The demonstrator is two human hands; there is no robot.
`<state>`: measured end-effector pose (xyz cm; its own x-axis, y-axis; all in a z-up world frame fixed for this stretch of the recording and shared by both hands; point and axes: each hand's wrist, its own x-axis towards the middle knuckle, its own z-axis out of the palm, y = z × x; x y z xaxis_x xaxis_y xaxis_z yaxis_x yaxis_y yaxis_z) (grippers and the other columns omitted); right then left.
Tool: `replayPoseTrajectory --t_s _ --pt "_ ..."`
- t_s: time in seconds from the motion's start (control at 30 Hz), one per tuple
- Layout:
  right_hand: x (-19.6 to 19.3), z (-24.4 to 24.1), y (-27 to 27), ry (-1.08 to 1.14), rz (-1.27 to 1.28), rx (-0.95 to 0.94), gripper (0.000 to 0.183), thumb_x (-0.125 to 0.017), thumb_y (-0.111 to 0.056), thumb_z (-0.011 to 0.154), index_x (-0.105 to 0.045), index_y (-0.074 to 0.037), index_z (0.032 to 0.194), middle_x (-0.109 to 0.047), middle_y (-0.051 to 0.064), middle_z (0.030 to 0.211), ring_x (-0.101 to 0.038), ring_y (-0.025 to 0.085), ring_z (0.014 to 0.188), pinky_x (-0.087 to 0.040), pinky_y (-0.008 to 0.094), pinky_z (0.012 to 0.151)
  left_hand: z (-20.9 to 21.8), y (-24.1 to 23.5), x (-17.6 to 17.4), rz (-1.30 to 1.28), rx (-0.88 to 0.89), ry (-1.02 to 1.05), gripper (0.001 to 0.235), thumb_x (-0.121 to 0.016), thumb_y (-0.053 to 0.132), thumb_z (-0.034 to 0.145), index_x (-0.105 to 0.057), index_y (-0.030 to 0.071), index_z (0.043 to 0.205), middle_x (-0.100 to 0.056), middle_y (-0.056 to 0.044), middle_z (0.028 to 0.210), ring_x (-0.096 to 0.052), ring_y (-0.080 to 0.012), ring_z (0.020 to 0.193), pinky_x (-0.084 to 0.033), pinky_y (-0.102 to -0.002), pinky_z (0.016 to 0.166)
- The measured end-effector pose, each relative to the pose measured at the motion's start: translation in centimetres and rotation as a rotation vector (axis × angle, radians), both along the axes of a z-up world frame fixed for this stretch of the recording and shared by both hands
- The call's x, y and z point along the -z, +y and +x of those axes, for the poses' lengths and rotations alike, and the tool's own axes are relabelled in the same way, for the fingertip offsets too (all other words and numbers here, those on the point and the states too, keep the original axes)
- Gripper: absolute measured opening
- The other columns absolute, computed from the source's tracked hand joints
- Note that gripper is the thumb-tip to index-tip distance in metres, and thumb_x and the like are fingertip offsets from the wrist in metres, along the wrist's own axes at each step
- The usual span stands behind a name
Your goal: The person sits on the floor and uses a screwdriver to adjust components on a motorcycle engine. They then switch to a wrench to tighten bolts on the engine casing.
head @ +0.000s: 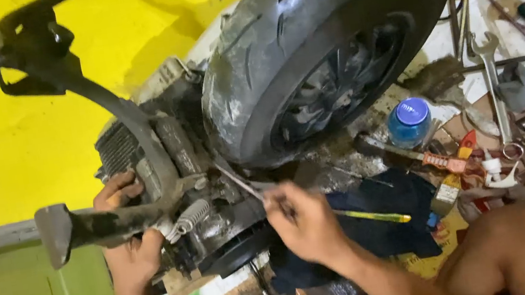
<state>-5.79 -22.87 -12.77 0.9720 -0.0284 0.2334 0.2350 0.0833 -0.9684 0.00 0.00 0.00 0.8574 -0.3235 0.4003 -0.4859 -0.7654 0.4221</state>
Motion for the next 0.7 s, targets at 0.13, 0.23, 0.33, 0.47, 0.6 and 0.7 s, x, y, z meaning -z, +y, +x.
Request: replayPoseTrajectory --t_s 0.13,0.23,0.33,0.47,0.6,0.7 --pt "-1.3 3.1 0.2 -0.025 -0.017 0.004 0.013 -0.058 -0.008 0.090 -0.063 -0.002 0.101 -0.059 0.000 0.062 -0.047 0.006 0.045 -0.035 0.022 0.033 0.2 -0.1 -0.2 0.010 -0.016 -0.012 0.046 -0.050 0.034 0.081 -0.053 0.000 0.111 -0.049 -0.022 0.126 -0.048 -0.0371 0.126 -0.041 -0.053 0.103" --pt "-2.0 2.3 -0.9 0.078 0.041 0.098 0.011 -0.065 -0.002 0.079 -0.071 -0.001 0.088 -0.052 0.012 0.040 -0.050 0.019 0.037 -0.035 0.035 0.039 0.5 0.6 0.0 -0.161 -0.004 0.016 0.012 -0.057 0.007 0.068 -0.060 0.002 0.078 -0.046 -0.025 0.128 -0.055 -0.0435 0.109 -0.043 -0.057 0.097" --pt "0.1 1.7 -0.7 0.161 0.148 0.037 0.010 -0.065 0.000 0.078 -0.071 0.004 0.085 -0.051 0.010 0.038 -0.043 0.011 0.042 -0.034 0.029 0.040 0.6 0.7 0.5 -0.165 -0.029 0.018 0.020 -0.058 0.012 0.070 -0.062 0.002 0.087 -0.046 -0.026 0.129 -0.055 -0.0446 0.115 -0.041 -0.059 0.099" --pt "0.7 2.5 0.4 0.125 0.145 0.071 0.012 -0.066 0.000 0.078 -0.072 0.001 0.088 -0.049 0.009 0.040 -0.045 0.014 0.040 -0.035 0.031 0.040 0.0 0.4 -0.1 -0.142 0.004 0.010 0.016 -0.057 0.005 0.071 -0.062 0.001 0.085 -0.047 -0.025 0.127 -0.053 -0.0464 0.117 -0.042 -0.060 0.100" --pt "1.2 1.1 -1.7 0.110 0.157 0.041 0.011 -0.068 0.001 0.079 -0.074 0.000 0.088 -0.048 0.007 0.036 -0.040 0.011 0.039 -0.032 0.027 0.038 0.1 0.1 0.0 -0.183 -0.001 0.037 0.031 -0.056 0.004 0.070 -0.058 -0.002 0.100 -0.045 -0.026 0.129 -0.053 -0.0450 0.116 -0.039 -0.060 0.104" --pt "0.0 0.6 -2.3 0.030 0.123 0.092 0.013 -0.071 0.000 0.077 -0.074 -0.002 0.089 -0.046 0.006 0.038 -0.044 0.009 0.040 -0.035 0.025 0.038 0.6 0.7 0.5 -0.126 0.038 -0.009 0.012 -0.057 0.005 0.073 -0.064 0.004 0.081 -0.046 -0.025 0.129 -0.054 -0.0439 0.114 -0.042 -0.059 0.099"
